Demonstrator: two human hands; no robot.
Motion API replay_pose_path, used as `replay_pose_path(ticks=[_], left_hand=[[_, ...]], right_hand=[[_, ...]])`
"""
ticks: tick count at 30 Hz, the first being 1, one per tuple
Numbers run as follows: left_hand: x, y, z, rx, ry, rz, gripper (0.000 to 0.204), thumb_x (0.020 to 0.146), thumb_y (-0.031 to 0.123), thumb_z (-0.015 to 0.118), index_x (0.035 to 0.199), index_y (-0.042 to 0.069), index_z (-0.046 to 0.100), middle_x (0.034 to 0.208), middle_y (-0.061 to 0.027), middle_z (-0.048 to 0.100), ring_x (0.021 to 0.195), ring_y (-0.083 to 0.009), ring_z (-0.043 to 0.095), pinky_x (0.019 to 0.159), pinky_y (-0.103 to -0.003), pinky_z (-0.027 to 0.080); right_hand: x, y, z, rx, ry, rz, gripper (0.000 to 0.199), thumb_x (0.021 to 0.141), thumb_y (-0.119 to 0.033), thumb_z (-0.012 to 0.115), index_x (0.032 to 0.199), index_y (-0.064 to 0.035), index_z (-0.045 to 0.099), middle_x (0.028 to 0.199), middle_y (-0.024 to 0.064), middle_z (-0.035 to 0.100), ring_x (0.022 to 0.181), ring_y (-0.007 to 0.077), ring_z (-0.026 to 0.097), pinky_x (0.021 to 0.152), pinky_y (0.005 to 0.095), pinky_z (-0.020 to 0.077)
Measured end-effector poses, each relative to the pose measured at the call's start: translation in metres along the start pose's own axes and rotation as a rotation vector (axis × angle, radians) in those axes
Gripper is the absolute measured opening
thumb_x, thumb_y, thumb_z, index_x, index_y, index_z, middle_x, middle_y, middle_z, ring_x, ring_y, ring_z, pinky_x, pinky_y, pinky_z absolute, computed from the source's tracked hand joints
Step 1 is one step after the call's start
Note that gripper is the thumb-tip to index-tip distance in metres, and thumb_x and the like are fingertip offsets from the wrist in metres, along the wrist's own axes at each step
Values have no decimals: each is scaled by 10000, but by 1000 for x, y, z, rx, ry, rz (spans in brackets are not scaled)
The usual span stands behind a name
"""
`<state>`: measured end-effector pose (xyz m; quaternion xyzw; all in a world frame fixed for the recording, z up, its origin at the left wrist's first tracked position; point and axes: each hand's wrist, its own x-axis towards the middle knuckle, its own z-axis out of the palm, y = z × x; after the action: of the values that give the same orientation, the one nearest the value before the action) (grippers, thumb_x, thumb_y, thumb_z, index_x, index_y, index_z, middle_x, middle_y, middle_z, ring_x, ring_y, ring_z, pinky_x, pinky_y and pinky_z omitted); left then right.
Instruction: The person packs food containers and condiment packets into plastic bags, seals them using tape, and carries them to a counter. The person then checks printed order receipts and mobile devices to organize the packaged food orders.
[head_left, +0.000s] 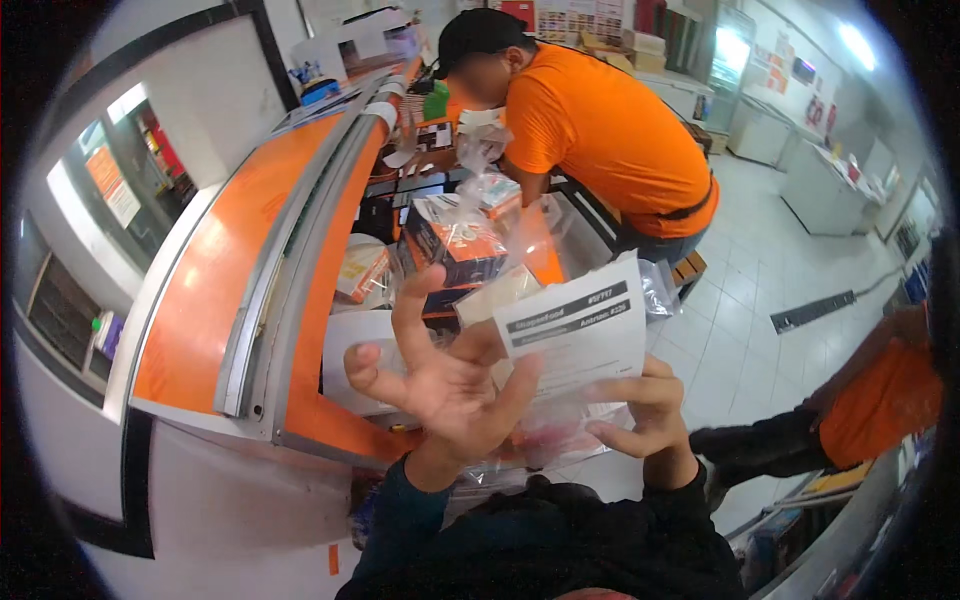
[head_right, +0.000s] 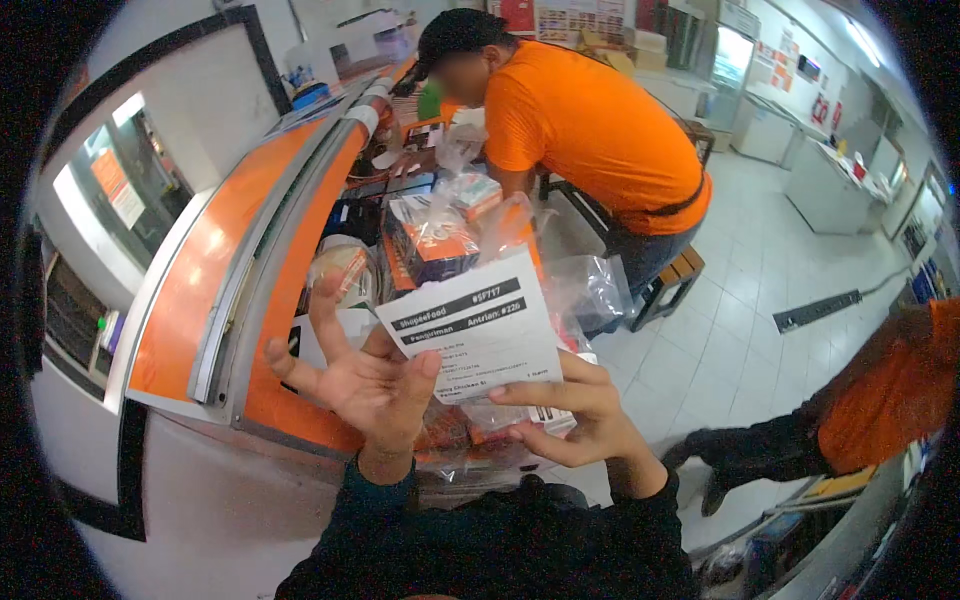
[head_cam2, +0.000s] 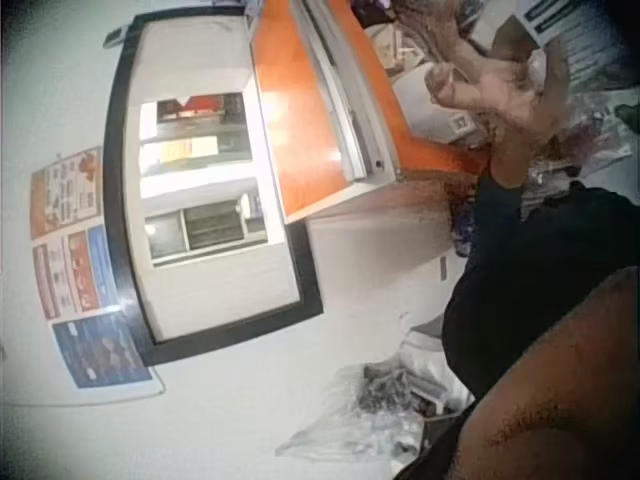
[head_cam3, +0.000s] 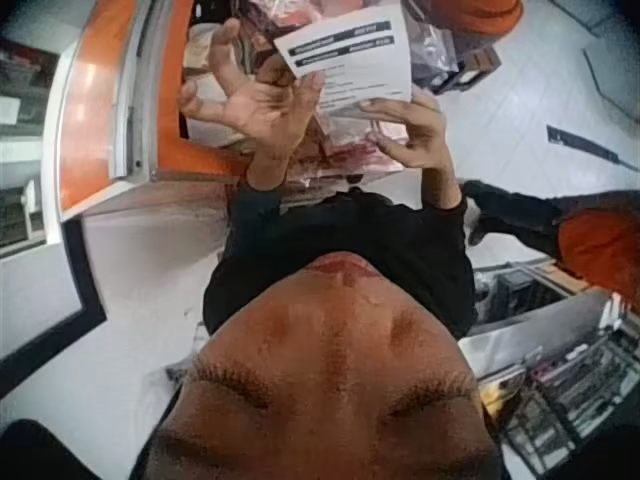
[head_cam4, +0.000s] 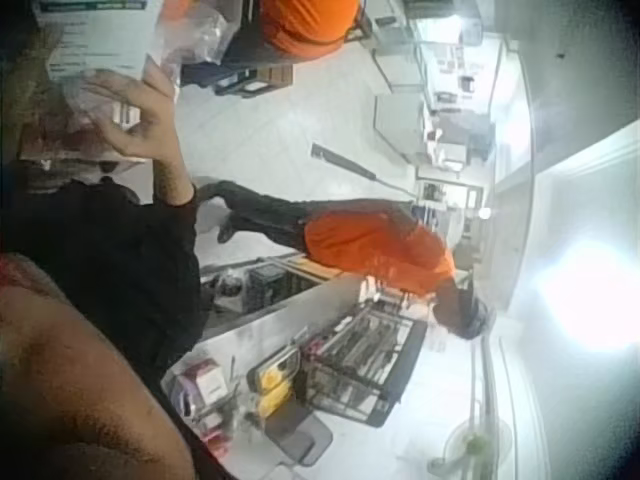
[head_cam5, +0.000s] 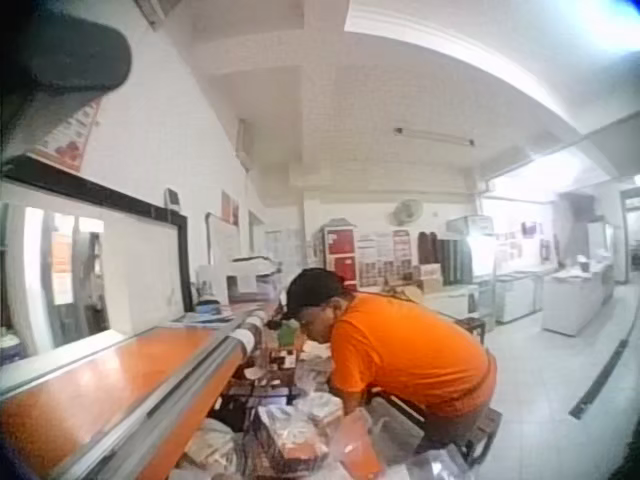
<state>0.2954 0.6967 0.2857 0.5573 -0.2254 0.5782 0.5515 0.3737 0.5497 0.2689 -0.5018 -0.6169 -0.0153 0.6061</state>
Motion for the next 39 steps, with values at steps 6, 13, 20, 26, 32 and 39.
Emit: replay_pose_path(ticks=[6, 13, 20, 26, 32, 39], left_hand=[[-20, 15, -12, -9, 26, -140, 802, 594, -134, 565, 1086, 227, 45, 1173, -196, 206, 961, -326, 475, 798, -403, 453], [-22, 38, -83, 169, -209, -52, 585, 645, 53, 594, 1105, 146, 246, 858, -65, 477, 813, -216, 482, 850, -396, 250], [-35, 30, -98, 821, -711, -395, 366, 629, 59, 558, 968, 77, 420, 719, -4, 484, 749, -168, 481, 860, -399, 154], [-20, -44, -100, 1146, -599, -374, 346, 709, 50, 476, 1046, 89, 407, 716, -13, 495, 808, -187, 473, 845, -415, 179], [-29, -100, -108, 1209, -488, -472, 317, 743, 69, 477, 1049, 112, 405, 753, -25, 515, 849, -184, 452, 862, -442, 156], [-27, -129, -123, 706, -436, -786, 400, 742, -43, 447, 1112, 61, 336, 761, -122, 559, 679, -225, 559, 592, -263, 425]], right_hand=[[8, -23, 19, -74, 15, 50, 417, 610, -42, 652, 1015, -43, 550, 986, 173, 533, 873, 262, 539, 736, 304, 418], [2, -6, 42, 93, -611, 222, 448, 667, 6, 568, 1095, -46, 447, 1052, 123, 490, 937, 254, 488, 797, 332, 384], [-8, 18, 59, 153, -634, 418, 343, 660, -3, 587, 981, -35, 471, 984, 107, 492, 956, 249, 468, 817, 324, 366], [-7, 54, 49, -56, -329, 493, 831, 595, 14, 631, 1266, -25, 141, 1302, 148, 209, 1213, 244, 192, 968, 337, 204], [-25, 59, 54, 165, -25, 754, 1036, 514, 97, 648, 1286, -102, -14, 1330, 169, 101, 1225, 258, 141, 956, 363, 256], [-42, 68, 58, 134, 39, 863, 977, 582, 63, 654, 1277, -113, -10, 1309, 206, 129, 1206, 286, 189, 939, 387, 282]])
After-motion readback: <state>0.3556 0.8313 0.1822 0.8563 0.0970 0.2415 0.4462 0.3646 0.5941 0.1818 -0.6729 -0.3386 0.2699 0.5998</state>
